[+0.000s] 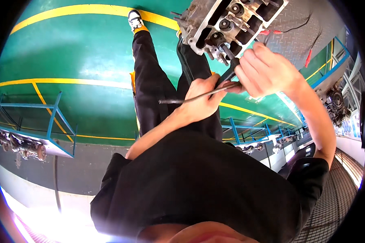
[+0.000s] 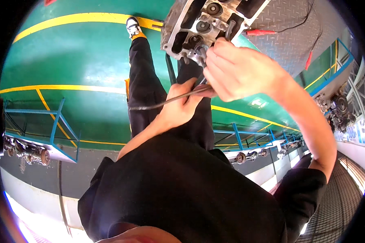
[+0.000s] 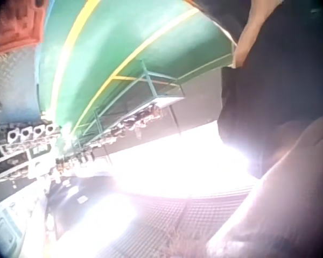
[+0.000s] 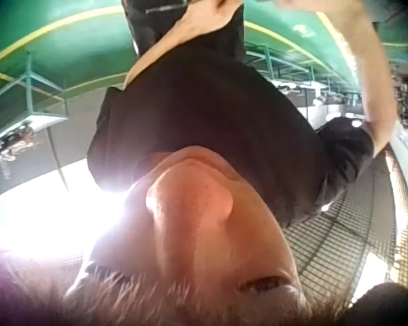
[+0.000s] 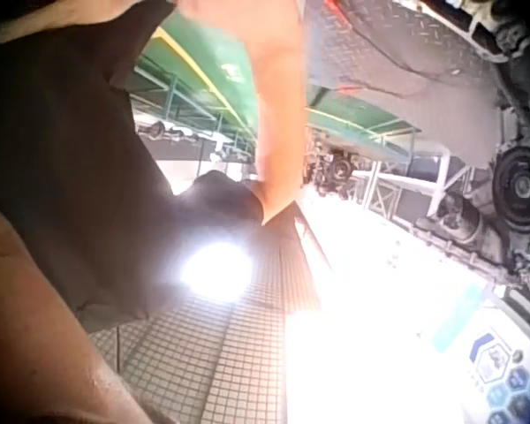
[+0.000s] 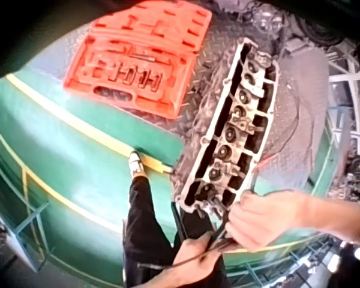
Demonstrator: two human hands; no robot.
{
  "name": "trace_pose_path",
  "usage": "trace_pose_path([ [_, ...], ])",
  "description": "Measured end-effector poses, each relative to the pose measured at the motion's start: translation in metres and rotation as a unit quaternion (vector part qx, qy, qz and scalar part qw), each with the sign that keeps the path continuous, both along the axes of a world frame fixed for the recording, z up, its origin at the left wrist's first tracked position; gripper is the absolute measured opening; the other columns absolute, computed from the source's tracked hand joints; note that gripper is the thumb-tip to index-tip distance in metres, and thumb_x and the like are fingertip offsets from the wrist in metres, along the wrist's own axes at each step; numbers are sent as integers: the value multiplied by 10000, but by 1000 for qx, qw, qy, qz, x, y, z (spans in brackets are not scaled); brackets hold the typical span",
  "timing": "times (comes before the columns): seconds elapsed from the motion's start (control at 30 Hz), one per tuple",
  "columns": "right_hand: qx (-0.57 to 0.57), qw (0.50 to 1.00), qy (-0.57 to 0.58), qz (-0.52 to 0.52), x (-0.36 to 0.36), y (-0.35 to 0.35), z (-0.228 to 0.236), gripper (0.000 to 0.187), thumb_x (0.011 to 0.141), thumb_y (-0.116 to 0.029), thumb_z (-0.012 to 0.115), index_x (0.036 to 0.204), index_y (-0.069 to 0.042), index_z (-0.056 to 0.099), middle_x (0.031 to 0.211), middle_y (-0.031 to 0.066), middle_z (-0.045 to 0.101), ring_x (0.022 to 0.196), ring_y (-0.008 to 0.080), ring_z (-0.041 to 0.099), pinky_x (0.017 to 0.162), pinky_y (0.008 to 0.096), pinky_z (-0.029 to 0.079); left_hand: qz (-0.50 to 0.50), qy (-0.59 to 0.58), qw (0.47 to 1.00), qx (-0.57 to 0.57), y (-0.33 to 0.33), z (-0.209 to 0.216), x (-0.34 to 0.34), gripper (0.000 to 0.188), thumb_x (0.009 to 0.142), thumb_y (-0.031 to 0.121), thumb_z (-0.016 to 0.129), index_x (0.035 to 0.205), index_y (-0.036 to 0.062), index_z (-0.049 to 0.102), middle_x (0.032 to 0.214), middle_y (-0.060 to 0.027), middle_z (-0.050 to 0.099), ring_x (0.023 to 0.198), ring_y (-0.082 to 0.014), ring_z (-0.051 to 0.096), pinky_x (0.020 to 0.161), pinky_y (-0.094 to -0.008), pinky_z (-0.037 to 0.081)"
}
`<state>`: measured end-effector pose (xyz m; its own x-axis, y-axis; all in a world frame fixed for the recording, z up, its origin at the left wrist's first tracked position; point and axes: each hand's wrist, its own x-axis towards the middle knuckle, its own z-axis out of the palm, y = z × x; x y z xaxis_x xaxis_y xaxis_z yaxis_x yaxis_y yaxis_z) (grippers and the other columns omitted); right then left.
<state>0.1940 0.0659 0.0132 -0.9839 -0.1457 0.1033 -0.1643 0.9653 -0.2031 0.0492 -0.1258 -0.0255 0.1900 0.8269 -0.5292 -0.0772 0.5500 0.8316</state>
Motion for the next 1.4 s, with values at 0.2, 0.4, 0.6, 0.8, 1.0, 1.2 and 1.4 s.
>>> trace_pose_path([
  [0.2,14,981,-46,-188,1,-30,9,610,1037,-521,500,602,-103,418,573,36,355,526,209,427,601,347,399,29,-24,999,4,-8,-1,2,211,989,206,632,929,5,646,593,-184,559,494,-367,586,455,-408,435],
  [0.4,16,959,-38,-280,3,-48,5,634,1020,-564,513,597,-110,383,570,38,354,529,229,415,621,371,376,-5,-1,1000,-8,-7,3,0,166,973,178,615,929,26,669,659,-142,642,569,-378,631,515,-432,476],
  [0.6,8,931,-51,-361,2,-62,7,651,1013,-597,509,598,-122,346,579,41,345,542,242,405,613,382,333,-15,25,999,28,-2,5,-2,220,976,229,642,1027,16,659,684,-155,650,625,-391,653,542,-448,485],
  [0.8,13,894,-57,-445,-1,-76,7,649,982,-609,553,585,-140,344,575,24,321,541,220,384,598,371,298,0,20,999,-31,-6,9,2,288,977,243,664,1027,-34,606,605,-197,576,542,-409,611,484,-440,455],
  [1.0,-58,815,-98,-568,-17,-94,18,625,941,-601,630,624,-121,386,600,44,376,573,256,406,665,404,345,-2,50,999,-6,-8,9,2,244,947,195,685,912,-13,564,613,-213,560,542,-416,597,467,-423,439],
  [1.2,-97,787,-132,-595,-21,-89,28,646,912,-604,671,584,-133,375,565,34,377,535,243,391,619,387,321,-47,81,996,-5,-3,14,-5,153,878,99,665,963,-2,587,659,-211,597,558,-422,602,488,-438,469],
  [1.4,-95,783,-126,-602,-23,-91,26,665,912,-611,669,570,-132,360,553,25,351,519,229,394,599,382,317,-78,108,991,0,-9,15,-3,106,869,90,655,931,18,606,644,-169,605,523,-381,606,480,-416,477],
])
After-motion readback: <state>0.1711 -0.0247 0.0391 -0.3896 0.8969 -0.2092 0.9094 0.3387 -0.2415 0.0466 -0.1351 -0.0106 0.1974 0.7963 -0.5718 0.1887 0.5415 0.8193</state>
